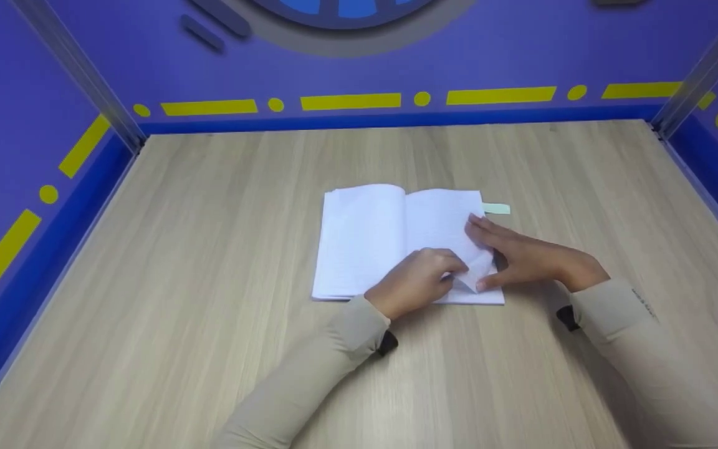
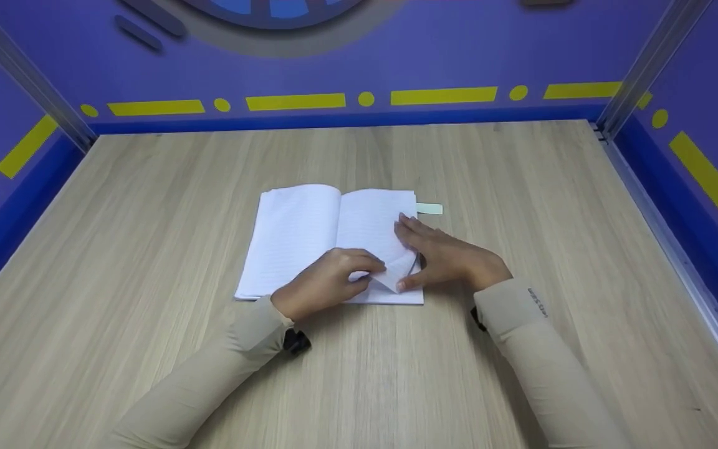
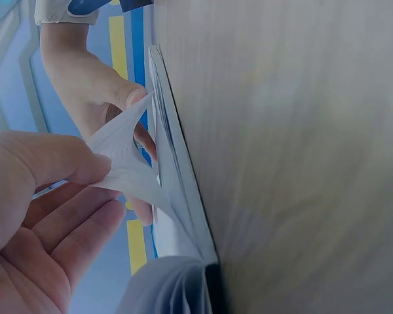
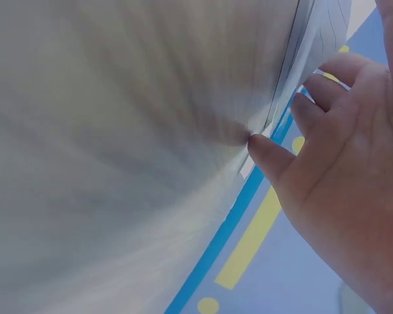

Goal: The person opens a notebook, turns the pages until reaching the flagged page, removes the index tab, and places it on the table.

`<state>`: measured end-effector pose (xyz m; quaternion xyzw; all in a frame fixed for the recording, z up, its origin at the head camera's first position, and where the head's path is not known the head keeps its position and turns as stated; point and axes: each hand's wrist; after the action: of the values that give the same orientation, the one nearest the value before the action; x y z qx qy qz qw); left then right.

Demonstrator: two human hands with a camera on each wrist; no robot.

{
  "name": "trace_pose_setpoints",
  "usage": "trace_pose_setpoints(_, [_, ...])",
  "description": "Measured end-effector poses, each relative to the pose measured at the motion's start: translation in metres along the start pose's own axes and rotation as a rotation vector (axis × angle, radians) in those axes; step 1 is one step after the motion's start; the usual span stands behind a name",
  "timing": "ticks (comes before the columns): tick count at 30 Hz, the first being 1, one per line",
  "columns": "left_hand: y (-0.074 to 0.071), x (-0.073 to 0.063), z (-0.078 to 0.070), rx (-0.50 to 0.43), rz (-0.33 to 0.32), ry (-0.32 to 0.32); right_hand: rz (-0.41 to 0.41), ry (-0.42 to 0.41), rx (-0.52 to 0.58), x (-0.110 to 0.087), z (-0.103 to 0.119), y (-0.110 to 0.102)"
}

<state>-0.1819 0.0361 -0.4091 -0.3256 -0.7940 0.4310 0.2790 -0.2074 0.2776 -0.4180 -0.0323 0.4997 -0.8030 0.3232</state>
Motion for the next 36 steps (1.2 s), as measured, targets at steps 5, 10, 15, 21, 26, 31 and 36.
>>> trace_pose_setpoints(5, [0.0, -0.002, 0.001, -0.009, -0.035, -0.009, -0.033, 0.035, 0.006, 0.0, 0.0, 0.0])
trace_pose_setpoints(10, [0.0, -0.003, 0.001, -0.029, -0.095, -0.033, -0.069, 0.034, 0.042, -0.001, 0.0, 0.0])
trace_pose_setpoints(15, [-0.003, -0.005, 0.004, -0.074, -0.17, -0.057, -0.106, 0.036, 0.07, -0.001, -0.001, 0.0])
trace_pose_setpoints(21, [-0.007, -0.009, 0.009, -0.207, -0.31, -0.054, -0.106, 0.072, 0.098, -0.001, -0.001, -0.002])
trace_pose_setpoints(26, [-0.015, -0.013, 0.013, -0.36, -0.417, -0.076, -0.12, 0.082, 0.113, 0.0, -0.001, -0.003])
trace_pose_setpoints(31, [-0.024, -0.016, 0.019, -0.474, -0.518, -0.127, -0.107, 0.083, 0.098, -0.001, -0.002, -0.005])
trace_pose_setpoints(36, [-0.032, -0.02, 0.025, -0.545, -0.574, -0.184, -0.076, 0.074, 0.063, -0.003, -0.002, -0.004])
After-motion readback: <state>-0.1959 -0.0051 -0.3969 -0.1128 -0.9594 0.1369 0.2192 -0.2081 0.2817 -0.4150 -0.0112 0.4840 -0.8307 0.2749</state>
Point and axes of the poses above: each hand's wrist, its own x-axis towards the middle knuckle, its own y-axis out of the palm, z = x × y
